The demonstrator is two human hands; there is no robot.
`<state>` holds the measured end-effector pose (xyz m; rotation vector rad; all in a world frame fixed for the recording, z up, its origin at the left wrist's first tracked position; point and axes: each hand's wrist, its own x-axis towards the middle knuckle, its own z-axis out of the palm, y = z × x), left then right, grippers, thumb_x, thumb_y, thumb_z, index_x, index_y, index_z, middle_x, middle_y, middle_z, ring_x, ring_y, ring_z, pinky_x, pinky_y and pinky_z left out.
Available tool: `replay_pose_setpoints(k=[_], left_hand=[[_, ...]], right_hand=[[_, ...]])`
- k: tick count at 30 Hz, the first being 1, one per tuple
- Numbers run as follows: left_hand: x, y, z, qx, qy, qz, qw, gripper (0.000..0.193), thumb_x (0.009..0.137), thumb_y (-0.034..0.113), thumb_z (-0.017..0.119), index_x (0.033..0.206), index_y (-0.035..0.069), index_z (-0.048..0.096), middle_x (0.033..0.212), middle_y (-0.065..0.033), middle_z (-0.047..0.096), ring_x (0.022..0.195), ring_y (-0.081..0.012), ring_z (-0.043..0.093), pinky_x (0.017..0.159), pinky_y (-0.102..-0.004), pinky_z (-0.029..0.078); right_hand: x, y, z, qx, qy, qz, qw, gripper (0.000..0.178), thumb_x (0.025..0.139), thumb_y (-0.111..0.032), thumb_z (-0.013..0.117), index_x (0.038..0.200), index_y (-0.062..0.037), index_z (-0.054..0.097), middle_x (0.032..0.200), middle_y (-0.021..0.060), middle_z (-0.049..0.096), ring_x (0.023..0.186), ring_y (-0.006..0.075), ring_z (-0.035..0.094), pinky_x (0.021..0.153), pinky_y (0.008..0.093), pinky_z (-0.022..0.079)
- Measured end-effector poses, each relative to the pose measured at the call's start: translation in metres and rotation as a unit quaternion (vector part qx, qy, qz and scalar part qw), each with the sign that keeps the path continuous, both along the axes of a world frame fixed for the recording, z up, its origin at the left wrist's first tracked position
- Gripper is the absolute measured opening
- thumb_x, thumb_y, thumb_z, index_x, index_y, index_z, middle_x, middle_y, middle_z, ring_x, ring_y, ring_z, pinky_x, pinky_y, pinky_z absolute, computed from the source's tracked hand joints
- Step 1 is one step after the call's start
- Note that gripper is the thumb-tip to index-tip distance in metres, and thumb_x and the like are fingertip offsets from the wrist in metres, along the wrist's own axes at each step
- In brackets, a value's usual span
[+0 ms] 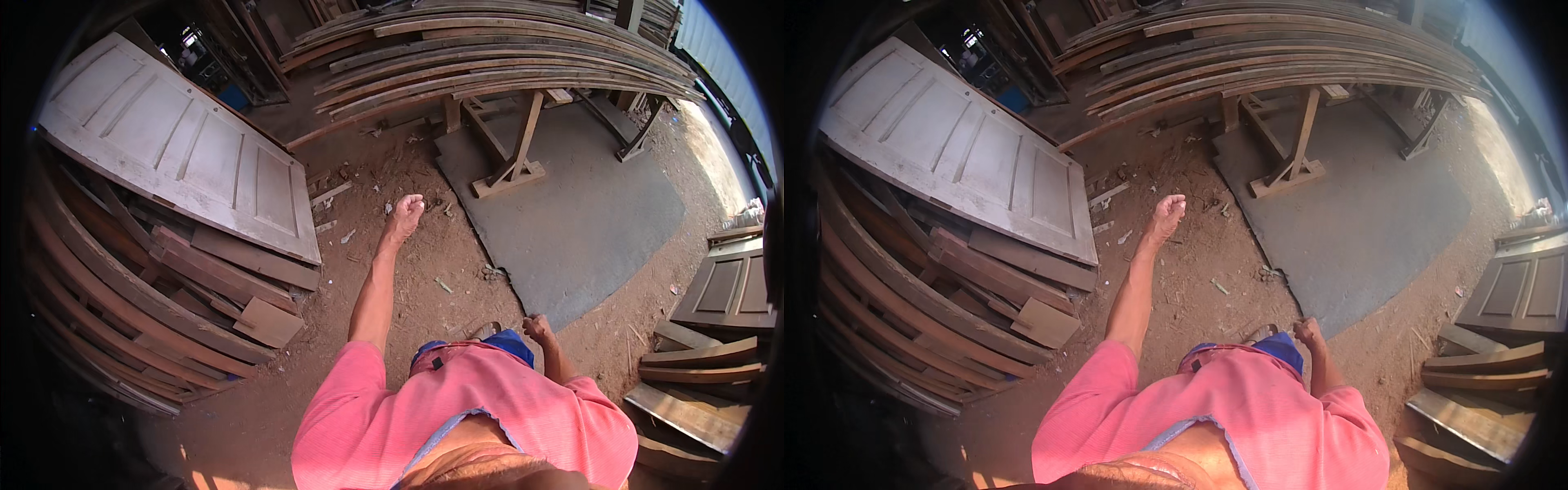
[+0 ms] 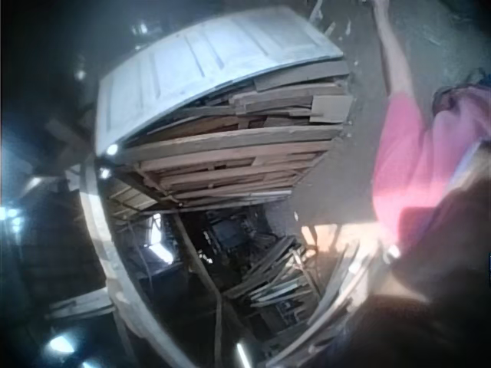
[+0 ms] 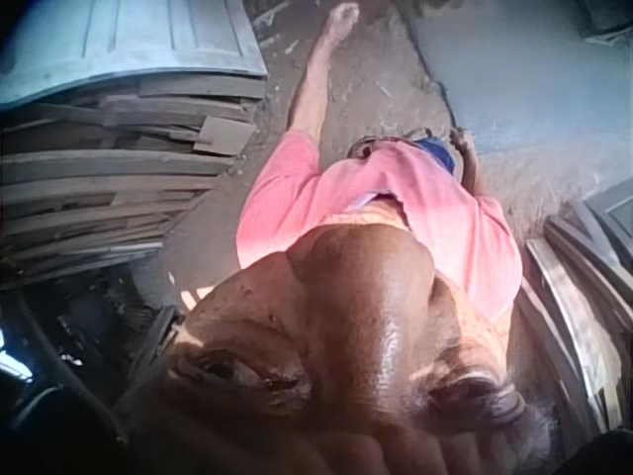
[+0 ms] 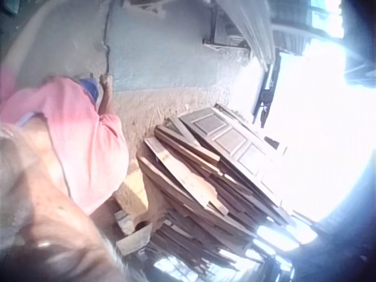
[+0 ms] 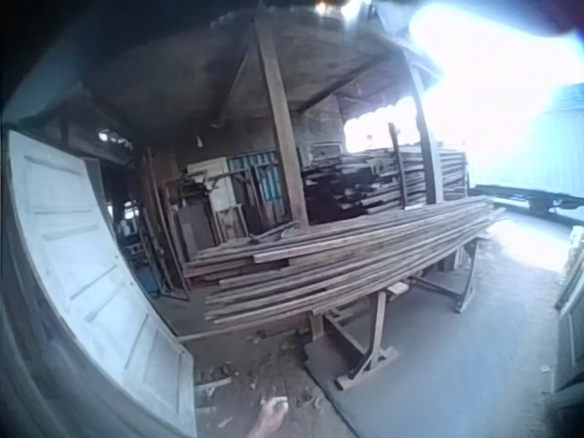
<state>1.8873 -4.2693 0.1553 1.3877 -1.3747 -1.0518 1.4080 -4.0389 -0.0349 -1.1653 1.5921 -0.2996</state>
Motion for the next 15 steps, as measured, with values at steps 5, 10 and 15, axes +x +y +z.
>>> replay_pose_setpoints(k=[5,10,15], left_hand=[[-0.086,-0.129,0.074,-0.085,-0.045,-0.061,0.994,0.044,0.093,0.026,0.066,0.127,0.0,0.058,0.112,-0.0132,0.068,0.099,-0.0195,0.067,0.088,-0.0348,0.054],[-0.076,-0.285,0.164,-0.164,-0.204,-0.047,0.964,0.052,0.088,0.031,0.068,0.131,0.004,0.056,0.121,-0.0197,0.066,0.108,-0.0298,0.066,0.09,-0.0414,0.054],[-0.053,-0.471,0.236,-0.318,-0.348,0.013,0.882,0.059,0.086,0.042,0.066,0.132,0.006,0.055,0.124,-0.0252,0.062,0.117,-0.0414,0.058,0.101,-0.049,0.045]], right_hand=[[-0.041,-0.152,0.056,-0.096,0.001,-0.069,0.993,0.037,0.094,-0.025,0.056,0.111,0.006,0.066,0.09,0.0122,0.071,0.072,0.0201,0.068,0.063,0.0342,0.053],[-0.033,-0.194,0.049,-0.067,-0.032,-0.222,0.972,0.036,0.094,-0.024,0.055,0.112,0.0046,0.065,0.09,0.0111,0.07,0.07,0.0191,0.066,0.058,0.0323,0.05],[-0.031,-0.126,-0.012,0.082,0.059,-0.34,0.935,0.028,0.092,-0.023,0.057,0.096,0.0035,0.065,0.077,0.0132,0.068,0.063,0.0251,0.066,0.053,0.0392,0.05]])
